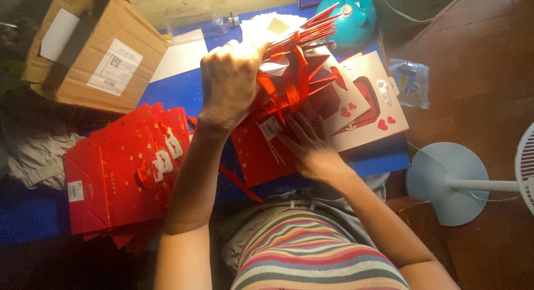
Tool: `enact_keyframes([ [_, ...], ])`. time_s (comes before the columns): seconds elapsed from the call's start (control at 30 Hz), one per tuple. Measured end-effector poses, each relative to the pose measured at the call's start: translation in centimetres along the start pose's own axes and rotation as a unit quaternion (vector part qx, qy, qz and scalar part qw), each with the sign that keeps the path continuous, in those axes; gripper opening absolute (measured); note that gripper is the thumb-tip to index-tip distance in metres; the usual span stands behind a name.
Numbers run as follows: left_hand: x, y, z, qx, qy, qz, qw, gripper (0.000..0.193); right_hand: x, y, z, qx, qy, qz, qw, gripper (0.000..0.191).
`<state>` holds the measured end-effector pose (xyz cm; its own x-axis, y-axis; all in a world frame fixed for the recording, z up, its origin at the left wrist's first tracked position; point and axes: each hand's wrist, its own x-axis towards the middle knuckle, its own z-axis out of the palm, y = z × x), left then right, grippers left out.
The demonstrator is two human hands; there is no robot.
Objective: The person assembles red Valentine's Day gift bags by inserting the flat bag bodies into their white plastic handles and then stacking the finished bags. The person handles multiple red bags and white handles, working at a blue table.
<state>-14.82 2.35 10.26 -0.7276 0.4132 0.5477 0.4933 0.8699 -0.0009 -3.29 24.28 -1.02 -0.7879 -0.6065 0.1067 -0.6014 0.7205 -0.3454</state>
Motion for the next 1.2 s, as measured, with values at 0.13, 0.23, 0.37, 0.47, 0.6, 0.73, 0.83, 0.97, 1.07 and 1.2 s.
enact_keyframes([
  [0.13,0.2,-1.1,0.2,-0.033,-0.014,-0.016,0.999,0.035,0.9,1.1,0.5,0.034,-0.007,-0.021,0.999,0.093],
  [0.23,0.8,-1.7,0.4,-0.034,-0.041,-0.014,0.998,0.045,1.7,1.3,0.8,0.045,-0.015,-0.036,0.998,0.093],
  [0.37,1.2,-1.9,0.6,-0.030,-0.045,-0.007,0.999,0.053,2.4,0.6,0.5,0.025,0.010,-0.027,0.999,0.095],
  [0.47,1.3,-2.1,1.1,-0.048,-0.028,-0.013,0.998,0.040,1.5,-0.2,0.0,-0.005,-0.044,0.021,0.999,0.105],
  [0.6,1.4,-2.2,2.3,-0.027,-0.070,-0.031,0.997,0.010,1.1,-0.3,0.4,0.002,-0.041,0.047,0.998,0.107],
  [0.73,1.3,-1.8,2.8,-0.030,-0.076,-0.026,0.996,0.007,2.8,-0.1,1.1,-0.002,-0.015,0.038,0.999,0.102],
  [0.83,1.1,-1.8,2.6,-0.047,-0.072,-0.028,0.996,0.012,3.0,-0.9,-0.4,0.040,-0.010,0.031,0.999,0.101],
  [0.97,0.7,-1.9,2.4,-0.058,-0.082,-0.051,0.994,0.015,2.0,-2.4,-5.1,0.111,0.079,-0.059,0.989,0.069],
  [1.07,-0.4,-1.1,3.2,-0.113,-0.086,-0.044,0.989,0.018,1.3,-3.0,-8.5,0.161,0.187,-0.073,0.966,0.034],
  [1.2,-3.2,1.0,5.4,-0.197,-0.136,-0.087,0.967,0.022,1.9,-2.6,-9.9,0.137,0.265,-0.002,0.954,0.023],
])
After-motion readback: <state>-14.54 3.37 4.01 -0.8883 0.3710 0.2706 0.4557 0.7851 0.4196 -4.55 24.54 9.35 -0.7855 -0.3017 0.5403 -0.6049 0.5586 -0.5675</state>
